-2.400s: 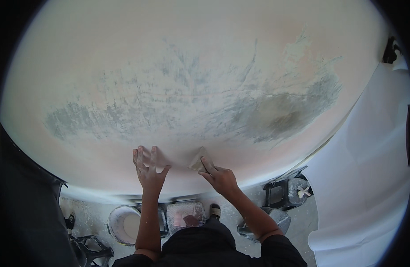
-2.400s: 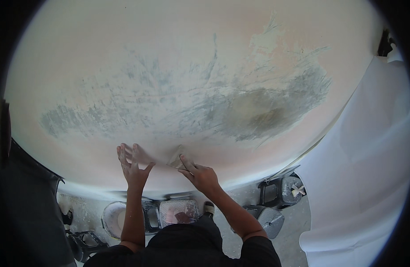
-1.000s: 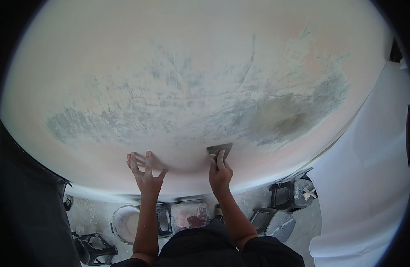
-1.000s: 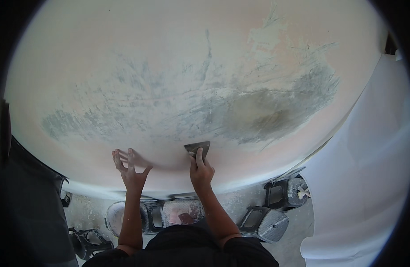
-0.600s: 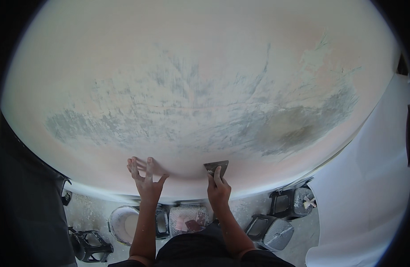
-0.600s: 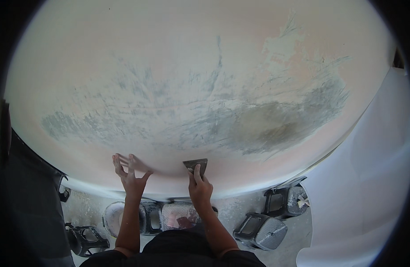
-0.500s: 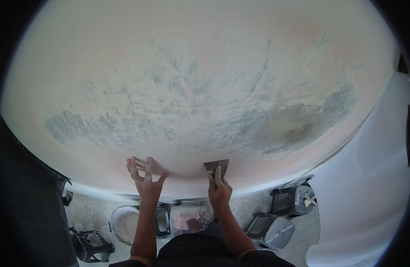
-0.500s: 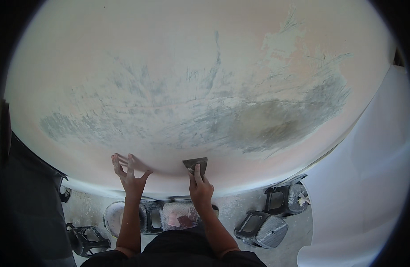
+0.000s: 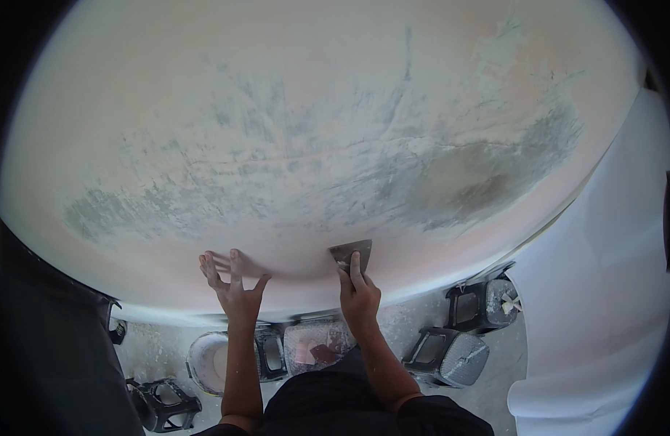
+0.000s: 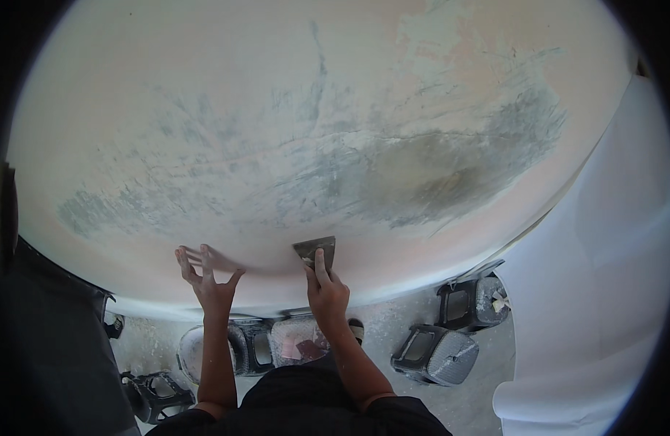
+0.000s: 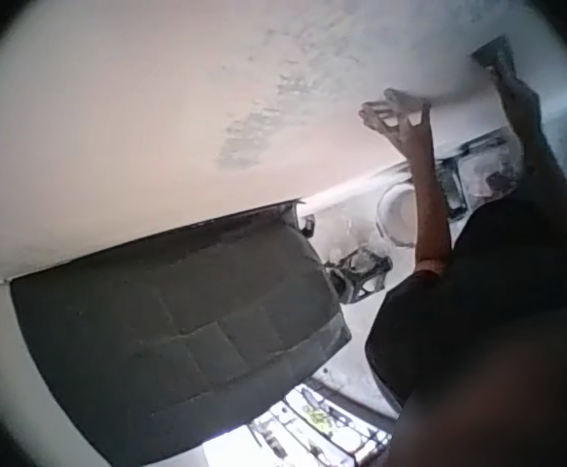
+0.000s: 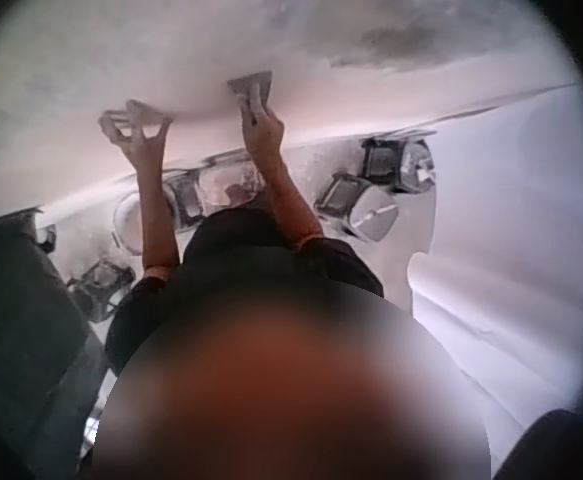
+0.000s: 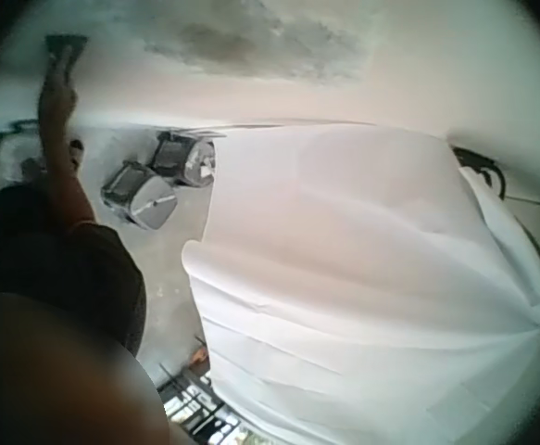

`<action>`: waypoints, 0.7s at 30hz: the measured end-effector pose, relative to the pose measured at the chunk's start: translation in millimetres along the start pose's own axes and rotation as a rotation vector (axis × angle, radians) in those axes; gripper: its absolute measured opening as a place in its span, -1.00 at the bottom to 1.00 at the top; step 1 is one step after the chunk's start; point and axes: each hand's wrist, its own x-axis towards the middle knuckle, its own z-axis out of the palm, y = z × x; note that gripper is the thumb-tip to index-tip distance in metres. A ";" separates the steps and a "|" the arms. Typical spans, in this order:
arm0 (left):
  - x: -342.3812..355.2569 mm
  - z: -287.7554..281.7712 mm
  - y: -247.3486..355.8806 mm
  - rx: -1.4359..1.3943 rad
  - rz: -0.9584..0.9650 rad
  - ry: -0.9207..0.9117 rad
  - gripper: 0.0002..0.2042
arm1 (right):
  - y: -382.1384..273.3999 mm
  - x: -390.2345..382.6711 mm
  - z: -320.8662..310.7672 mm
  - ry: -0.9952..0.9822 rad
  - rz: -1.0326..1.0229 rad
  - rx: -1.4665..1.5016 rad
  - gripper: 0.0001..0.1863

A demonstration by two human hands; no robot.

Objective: Using a putty knife to apply or smooth filler on a wall surface.

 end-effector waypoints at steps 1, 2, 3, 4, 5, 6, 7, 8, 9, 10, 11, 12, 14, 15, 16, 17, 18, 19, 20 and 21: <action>1.0 1.0 -1.4 0.010 0.017 0.011 0.05 | -2.2 -1.6 -2.0 -0.015 -0.001 0.013 -0.52; 0.5 1.2 -2.0 -0.001 0.034 0.004 0.05 | -4.8 -6.8 -1.3 0.000 0.012 0.008 -0.52; -0.9 0.6 -2.6 0.002 0.021 0.013 0.06 | -8.6 -14.1 1.3 -0.122 -0.094 0.014 -0.52; -1.9 1.1 -1.5 0.001 0.007 0.017 0.06 | -13.8 -17.0 -1.5 -0.246 -0.196 0.015 -0.52; -0.4 3.1 -0.6 -0.016 0.026 0.006 0.06 | -14.2 -12.5 -4.1 -0.229 -0.176 0.005 -0.52; 2.1 5.1 0.6 -0.044 -0.011 0.010 0.06 | -12.0 -2.4 -4.9 -0.284 -0.340 -0.035 -0.51; 3.4 1.9 2.2 -0.065 -0.048 0.012 0.05 | -14.2 6.5 -8.8 -0.342 -0.503 -0.069 -0.49; 3.8 0.1 1.5 -0.041 -0.063 0.006 0.07 | -7.8 16.8 -10.5 -0.396 -0.509 -0.192 -0.45; 2.8 -1.3 1.2 -0.045 -0.046 -0.002 0.07 | 2.4 29.0 -20.7 -0.392 -0.550 -0.233 -0.41; 2.0 -1.5 0.0 -0.020 -0.023 0.005 0.07 | 10.3 36.9 -31.3 -0.370 -0.567 -0.270 -0.40; 2.8 0.8 -0.4 0.002 0.001 0.015 0.08 | 16.1 42.3 -36.5 -0.345 -0.584 -0.310 -0.39; 2.2 0.8 -0.3 0.000 0.018 0.018 0.08 | 13.6 38.7 -35.7 -0.329 -0.577 -0.308 -0.39; -1.9 1.5 3.0 0.018 0.002 -0.004 0.10 | 9.0 26.6 -35.0 -0.300 -0.508 -0.241 -0.38; 0.5 3.5 2.7 0.021 0.011 0.001 0.10 | 10.7 29.0 -32.7 -0.289 -0.507 -0.237 -0.38; 0.2 2.3 1.3 0.016 0.004 -0.004 0.10 | 10.3 28.2 -32.0 -0.285 -0.514 -0.236 -0.39; -0.2 1.7 0.4 0.011 -0.003 -0.009 0.10 | 10.3 27.6 -32.4 -0.282 -0.520 -0.235 -0.40; -1.5 1.7 2.0 0.015 0.002 -0.013 0.10 | 16.0 31.7 -38.6 -0.232 -0.518 -0.260 -0.40; -1.4 0.7 2.4 -0.011 -0.007 0.002 0.08 | 20.6 42.8 -49.0 -0.180 -0.515 -0.285 -0.41; -0.4 -0.8 -0.1 -0.033 -0.018 0.019 0.06 | 35.2 50.8 -52.9 -0.138 -0.426 -0.272 -0.41; 1.9 -0.6 -2.0 -0.030 -0.014 0.021 0.06 | 47.5 59.8 -57.7 -0.038 -0.360 -0.249 -0.39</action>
